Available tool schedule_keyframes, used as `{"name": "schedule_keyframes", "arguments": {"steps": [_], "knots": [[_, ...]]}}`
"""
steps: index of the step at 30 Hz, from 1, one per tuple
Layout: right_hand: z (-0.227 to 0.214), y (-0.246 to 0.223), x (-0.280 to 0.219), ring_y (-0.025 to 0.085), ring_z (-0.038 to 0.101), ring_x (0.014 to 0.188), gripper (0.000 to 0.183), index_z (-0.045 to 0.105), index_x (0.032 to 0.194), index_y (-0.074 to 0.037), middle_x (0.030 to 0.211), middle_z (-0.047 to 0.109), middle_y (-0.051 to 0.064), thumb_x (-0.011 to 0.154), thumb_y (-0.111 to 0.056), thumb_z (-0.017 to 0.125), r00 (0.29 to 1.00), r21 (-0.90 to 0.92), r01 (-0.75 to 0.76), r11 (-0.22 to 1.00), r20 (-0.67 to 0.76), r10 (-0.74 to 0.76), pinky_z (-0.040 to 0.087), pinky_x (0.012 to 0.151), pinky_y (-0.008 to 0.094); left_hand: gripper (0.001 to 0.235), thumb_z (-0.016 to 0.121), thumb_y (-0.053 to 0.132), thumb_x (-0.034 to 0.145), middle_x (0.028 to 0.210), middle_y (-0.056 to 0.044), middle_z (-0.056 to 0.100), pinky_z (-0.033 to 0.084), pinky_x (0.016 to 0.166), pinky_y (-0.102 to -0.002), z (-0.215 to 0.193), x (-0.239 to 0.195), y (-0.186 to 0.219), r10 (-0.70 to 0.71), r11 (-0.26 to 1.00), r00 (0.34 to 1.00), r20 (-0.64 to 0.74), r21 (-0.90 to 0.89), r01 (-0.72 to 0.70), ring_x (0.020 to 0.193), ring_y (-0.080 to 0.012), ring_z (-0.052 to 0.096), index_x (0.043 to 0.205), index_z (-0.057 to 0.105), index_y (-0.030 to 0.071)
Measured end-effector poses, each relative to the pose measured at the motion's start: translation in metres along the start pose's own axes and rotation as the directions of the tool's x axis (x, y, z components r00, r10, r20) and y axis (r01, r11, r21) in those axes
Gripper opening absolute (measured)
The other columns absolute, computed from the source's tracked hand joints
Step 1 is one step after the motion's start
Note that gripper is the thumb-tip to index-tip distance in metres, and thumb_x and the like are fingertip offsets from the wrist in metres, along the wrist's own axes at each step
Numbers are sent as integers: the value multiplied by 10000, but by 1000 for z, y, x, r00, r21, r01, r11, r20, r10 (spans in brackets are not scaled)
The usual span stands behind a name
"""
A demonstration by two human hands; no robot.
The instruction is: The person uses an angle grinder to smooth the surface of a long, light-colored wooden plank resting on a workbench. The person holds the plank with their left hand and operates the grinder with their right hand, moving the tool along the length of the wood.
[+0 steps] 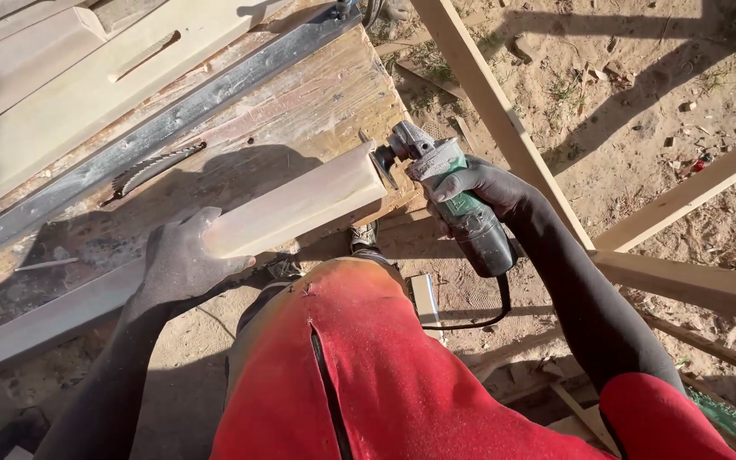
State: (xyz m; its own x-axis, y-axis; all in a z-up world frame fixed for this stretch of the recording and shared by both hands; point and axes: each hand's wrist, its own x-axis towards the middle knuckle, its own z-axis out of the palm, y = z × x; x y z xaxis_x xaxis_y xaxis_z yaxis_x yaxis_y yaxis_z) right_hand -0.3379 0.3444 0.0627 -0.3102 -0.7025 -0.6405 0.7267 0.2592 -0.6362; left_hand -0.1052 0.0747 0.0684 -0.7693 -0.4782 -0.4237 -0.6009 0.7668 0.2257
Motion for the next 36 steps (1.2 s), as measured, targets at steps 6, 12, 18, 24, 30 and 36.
{"name": "schedule_keyframes", "arguments": {"steps": [6,12,18,24,30,36], "knots": [[-28,4,15,325,570,405,260,571,698,60,516,533,218,458,-26,616,999,-152,-18,988,-36,13,495,405,440,681,754,431,466,810,-183,629,466,735,-415,4,0,5,38,999,998,-43,-17,-39,834,-331,606,1059,557,160],[-15,-2,8,335,557,373,256,569,707,72,504,524,228,467,-8,605,999,-112,-29,993,-26,26,482,361,437,713,739,475,456,828,-148,641,460,740,-375,23,15,-11,72,997,997,-21,13,-71,838,-289,618,1072,543,172],[-8,4,4,335,556,365,234,561,667,63,483,517,221,453,-19,608,999,-94,-28,995,-25,26,480,360,440,673,739,461,485,801,-133,638,463,710,-349,18,16,-6,100,995,993,-57,35,-98,812,-274,622,1064,544,176],[-4,3,2,332,552,364,245,558,696,75,488,510,217,471,-15,595,998,-100,1,995,-66,-7,481,362,434,683,705,485,528,833,-133,639,435,717,-324,21,22,-7,82,995,997,-15,54,-81,837,-266,619,1110,528,175],[1,9,5,344,544,356,226,556,674,79,479,505,229,477,-23,601,997,-49,-13,999,-73,10,470,347,438,691,666,512,554,867,-148,638,416,738,-337,45,31,-21,57,996,997,53,68,-60,866,-285,613,1131,508,166],[10,5,5,345,539,360,207,543,672,55,483,493,223,493,-38,591,999,-27,18,999,-27,-19,461,359,436,679,674,470,566,848,-136,635,426,702,-307,44,40,-21,31,997,999,45,72,-34,855,-258,616,1160,494,195]]}}
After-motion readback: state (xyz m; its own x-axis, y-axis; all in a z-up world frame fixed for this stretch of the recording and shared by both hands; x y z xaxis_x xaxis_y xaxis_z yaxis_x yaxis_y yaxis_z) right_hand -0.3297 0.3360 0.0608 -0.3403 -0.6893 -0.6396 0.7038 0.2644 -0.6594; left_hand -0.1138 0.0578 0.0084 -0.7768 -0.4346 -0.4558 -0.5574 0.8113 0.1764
